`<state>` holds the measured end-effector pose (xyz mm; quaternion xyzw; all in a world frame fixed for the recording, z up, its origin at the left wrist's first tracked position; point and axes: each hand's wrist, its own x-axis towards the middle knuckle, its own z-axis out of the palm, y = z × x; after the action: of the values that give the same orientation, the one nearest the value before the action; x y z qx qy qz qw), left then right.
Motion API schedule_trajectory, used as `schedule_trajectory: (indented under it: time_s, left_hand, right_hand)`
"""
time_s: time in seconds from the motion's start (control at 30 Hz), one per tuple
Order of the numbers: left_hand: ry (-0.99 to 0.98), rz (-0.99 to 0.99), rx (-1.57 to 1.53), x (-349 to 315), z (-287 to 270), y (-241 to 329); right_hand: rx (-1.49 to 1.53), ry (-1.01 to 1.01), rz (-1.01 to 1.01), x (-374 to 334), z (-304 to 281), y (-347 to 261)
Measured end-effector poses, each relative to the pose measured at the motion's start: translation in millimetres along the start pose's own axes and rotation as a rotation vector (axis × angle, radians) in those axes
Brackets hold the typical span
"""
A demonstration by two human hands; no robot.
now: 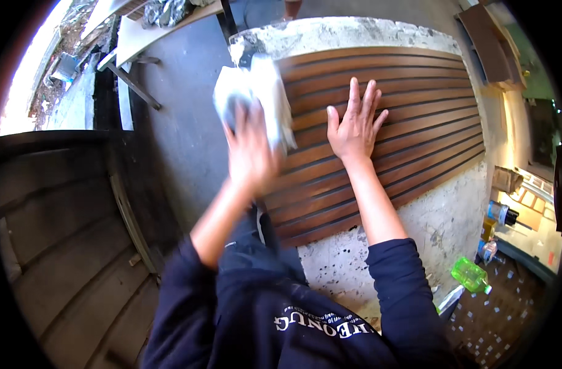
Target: The person wipes a wooden slatted panel with a cloth, applying liquid from a green plastic bottle to clean the surface.
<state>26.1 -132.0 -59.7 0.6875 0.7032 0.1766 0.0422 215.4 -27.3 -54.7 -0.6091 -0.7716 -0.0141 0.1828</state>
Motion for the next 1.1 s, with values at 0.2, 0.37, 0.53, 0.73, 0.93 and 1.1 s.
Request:
schedule_trajectory:
  time_s: [0.2, 0.37, 0.53, 0.73, 0.93, 1.1]
  left_hand:
    - [-0.538, 0.086, -0.209, -90.4, -34.2, 62.7]
    - [0.098, -0.14, 0.097, 70.7, -6.1, -52.1]
    - [-0.31, 0.047, 0.008, -47.8, -23.9, 46.3]
    - [-0.21, 0.253, -0.084, -81.2, -8.8, 47.9]
    - [0.138, 0.01, -0.026, 20.7, -5.5, -11.7]
    - [-0.027, 0.262, -0.022, -145.8, 5.4, 87.6]
  right_hand:
    - [-0.005, 0.055, -0.036, -6.4, -7.3, 10.3]
    - [0.08, 0.047, -0.058, -5.1, -4.9, -15.0]
    - [0.081, 0.005, 0.05, -1.1, -38.1, -6.4]
    - [0.062, 0.011, 0.028, -15.7, -22.8, 11.8]
    - [0.087, -0.06, 0.001, -16.0, -15.7, -3.4]
    - [0.102, -0.045, 0.04, -17.7, -25.5, 2.8]
